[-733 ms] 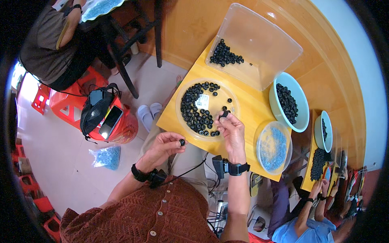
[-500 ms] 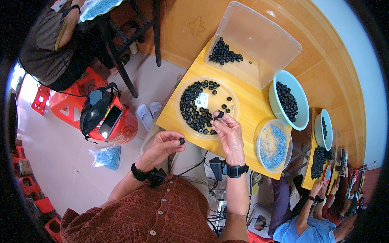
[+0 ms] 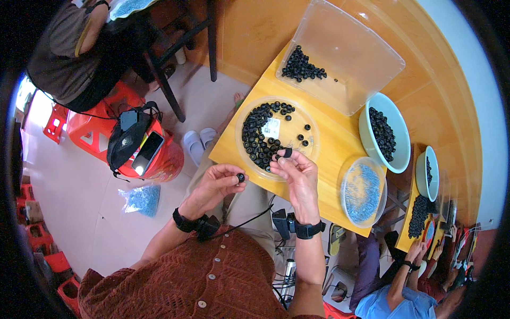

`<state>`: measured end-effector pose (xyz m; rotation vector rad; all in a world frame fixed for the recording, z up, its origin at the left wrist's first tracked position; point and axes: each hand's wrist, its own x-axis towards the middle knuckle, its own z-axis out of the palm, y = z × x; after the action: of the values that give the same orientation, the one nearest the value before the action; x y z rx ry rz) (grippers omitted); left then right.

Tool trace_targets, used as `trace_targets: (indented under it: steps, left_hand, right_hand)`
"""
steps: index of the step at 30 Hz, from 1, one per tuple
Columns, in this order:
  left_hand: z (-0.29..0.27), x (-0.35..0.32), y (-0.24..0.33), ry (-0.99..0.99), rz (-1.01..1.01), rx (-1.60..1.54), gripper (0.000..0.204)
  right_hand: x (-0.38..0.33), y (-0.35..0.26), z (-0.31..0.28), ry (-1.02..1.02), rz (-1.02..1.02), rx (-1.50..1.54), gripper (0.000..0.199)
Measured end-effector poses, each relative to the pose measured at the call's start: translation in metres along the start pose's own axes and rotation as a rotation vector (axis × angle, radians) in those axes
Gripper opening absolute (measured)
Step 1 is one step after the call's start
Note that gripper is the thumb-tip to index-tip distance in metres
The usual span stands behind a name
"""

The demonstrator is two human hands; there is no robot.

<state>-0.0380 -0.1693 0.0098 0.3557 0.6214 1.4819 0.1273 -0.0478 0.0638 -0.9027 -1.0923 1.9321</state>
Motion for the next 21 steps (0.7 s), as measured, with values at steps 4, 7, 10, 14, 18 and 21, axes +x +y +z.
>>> trace_targets:
  steps: [4, 7, 10, 14, 18, 21]
  left_hand:
    - [0.005, 0.002, 0.004, 0.016, 0.001, 0.004, 0.019]
    - [0.005, 0.002, 0.004, 0.008, 0.001, 0.005, 0.019]
    - [0.008, 0.001, 0.005, 0.011, 0.002, 0.018, 0.019]
    - [0.008, 0.000, 0.005, -0.010, 0.055, 0.085, 0.020]
    - [0.009, -0.002, 0.007, -0.058, 0.128, 0.201, 0.020]
    - [0.009, -0.004, 0.009, -0.053, 0.129, 0.215, 0.018]
  right_hand:
    - [-0.019, -0.002, 0.020, -0.034, -0.017, -0.173, 0.016]
    - [-0.030, 0.009, 0.033, -0.018, -0.198, -0.526, 0.014]
    - [-0.038, 0.002, 0.043, -0.075, -0.427, -0.906, 0.016]
    - [-0.042, -0.001, 0.050, -0.098, -0.480, -1.040, 0.018]
    - [-0.044, -0.005, 0.054, -0.125, -0.497, -1.114, 0.020]
    - [-0.046, -0.008, 0.058, -0.136, -0.504, -1.130, 0.020]
